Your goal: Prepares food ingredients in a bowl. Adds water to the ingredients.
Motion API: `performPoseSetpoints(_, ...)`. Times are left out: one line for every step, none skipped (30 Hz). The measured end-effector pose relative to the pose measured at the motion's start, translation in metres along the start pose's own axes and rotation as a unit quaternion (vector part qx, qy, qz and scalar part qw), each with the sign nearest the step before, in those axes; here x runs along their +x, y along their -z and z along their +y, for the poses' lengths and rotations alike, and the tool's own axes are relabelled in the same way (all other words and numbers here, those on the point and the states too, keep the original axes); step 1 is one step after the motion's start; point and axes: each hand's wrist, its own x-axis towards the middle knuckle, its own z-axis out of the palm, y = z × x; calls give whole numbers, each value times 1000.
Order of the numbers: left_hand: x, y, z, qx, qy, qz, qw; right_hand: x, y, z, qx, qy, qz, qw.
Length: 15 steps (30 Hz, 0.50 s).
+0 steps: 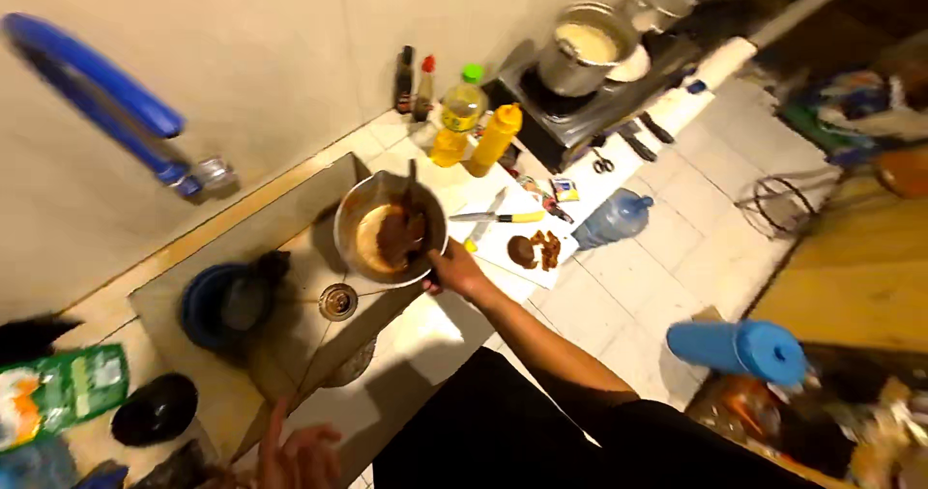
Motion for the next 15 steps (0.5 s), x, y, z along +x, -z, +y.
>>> performPoseSetpoints(22,-17,-1,-24,15,-34,999,-11,0,7,3,3,-19,1000)
performPoseSetpoints(42,-35,-5,-43,30,-57,997,-22,-1,15,5,4,-35,999)
performPoseSetpoints(58,-51,-9,-57,56,-71,994,-32,-1,22,9,0,-48,999)
performPoseSetpoints(71,-65,-10,-66,85,-78,991,-43,-1,29,12,-3,-57,998)
performPoseSetpoints(79,-78,-9,-70,114,-73,988,-52,1,36,12,-3,-63,998)
performPoseSetpoints(85,-89,-7,-66,144,-62,986,-59,4,42,13,0,-66,998)
performPoseSetpoints(87,-99,-6,-55,164,-48,984,-65,7,48,15,6,-70,997)
performPoseSetpoints(86,-107,-6,-35,176,-41,983,-69,11,55,17,13,-74,997)
performPoseSetpoints(85,-113,-6,-12,178,-37,983,-73,17,62,17,24,-81,996)
performPoseSetpoints(82,-119,-6,8,176,-33,984,-76,25,67,15,39,-92,995)
performPoseSetpoints(80,-126,-5,21,173,-34,984,-79,39,72,10,60,-106,993)
performPoseSetpoints(77,-132,-3,28,169,-35,985,-81,56,76,-1,89,-108,990)
performPoseSetpoints(75,-136,-1,32,164,-35,985,-82,76,82,-16,125,-89,988)
performPoseSetpoints(72,-141,1,33,157,-36,986,-80,99,90,-45,161,-45,985)
performPoseSetpoints(69,-146,5,33,144,-34,988,-76,126,97,-91,188,12,978)
